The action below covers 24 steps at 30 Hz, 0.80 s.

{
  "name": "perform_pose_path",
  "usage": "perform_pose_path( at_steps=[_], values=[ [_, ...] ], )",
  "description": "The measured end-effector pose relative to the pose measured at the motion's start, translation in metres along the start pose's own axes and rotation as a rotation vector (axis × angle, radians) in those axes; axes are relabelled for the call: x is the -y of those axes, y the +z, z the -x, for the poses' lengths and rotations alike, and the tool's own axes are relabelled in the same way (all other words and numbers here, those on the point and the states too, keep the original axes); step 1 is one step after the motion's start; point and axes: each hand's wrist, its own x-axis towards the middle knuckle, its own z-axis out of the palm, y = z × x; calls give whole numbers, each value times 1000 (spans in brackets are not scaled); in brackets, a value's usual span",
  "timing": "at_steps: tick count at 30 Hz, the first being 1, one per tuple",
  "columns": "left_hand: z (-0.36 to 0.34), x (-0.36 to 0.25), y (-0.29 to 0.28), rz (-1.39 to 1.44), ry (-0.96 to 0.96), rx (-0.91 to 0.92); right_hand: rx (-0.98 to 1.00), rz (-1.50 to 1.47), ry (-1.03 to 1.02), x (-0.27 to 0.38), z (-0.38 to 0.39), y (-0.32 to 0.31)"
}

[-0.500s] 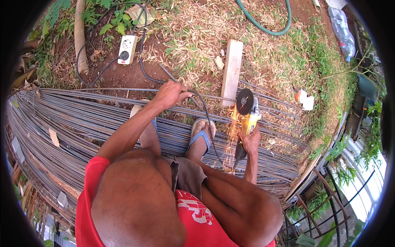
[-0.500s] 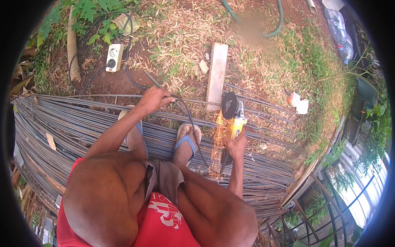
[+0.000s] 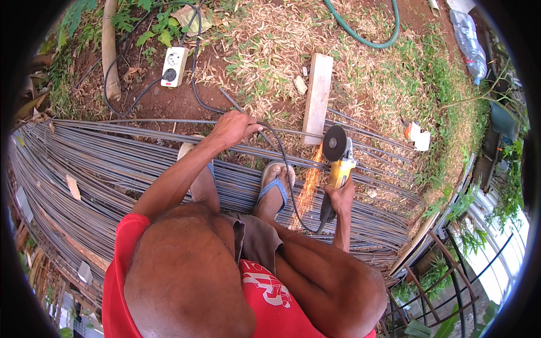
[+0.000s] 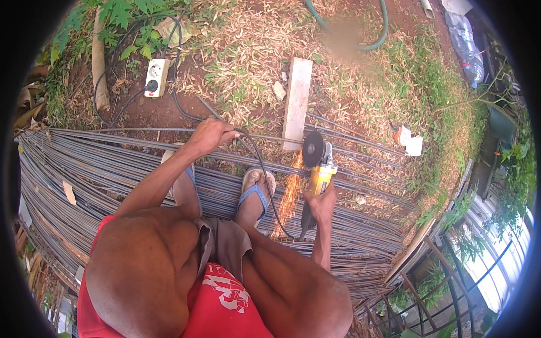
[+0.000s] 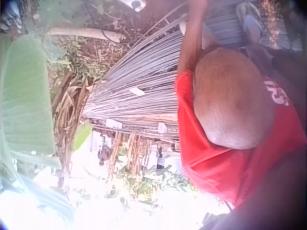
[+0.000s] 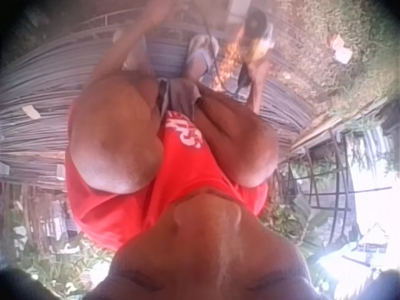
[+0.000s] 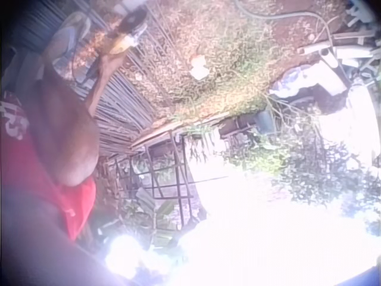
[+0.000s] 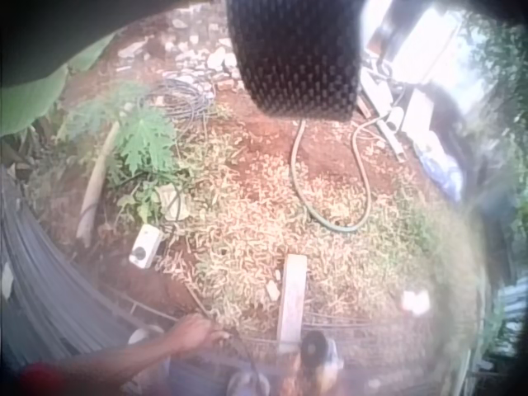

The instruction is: The person uses an angle grinder to cut several long metal rods laid on the ground. After cutting, they set the tool aside and arrange the cut rods into a neat pile.

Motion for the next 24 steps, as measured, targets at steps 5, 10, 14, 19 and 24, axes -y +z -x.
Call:
perform_pose_path(
  at_steps=[5, 10, 14, 19, 24],
  values=[
    [-1, 0, -3, 16, -24, 5, -10, -34, -16, -8, -14, 2],
    [0, 0, -5, 15, -15, -16, -37, 73, -21, 21, -19, 0],
    [0, -2, -4, 26, -8, -26, -9, -6, 34, 19, -21, 0],
    [-1, 3, -1, 21, 3, -17, 2, 1, 44, 14, -18, 1],
    [0, 4, 0, 25, 22, -22, -7, 55, -41, -7, -17, 1]
  ],
)
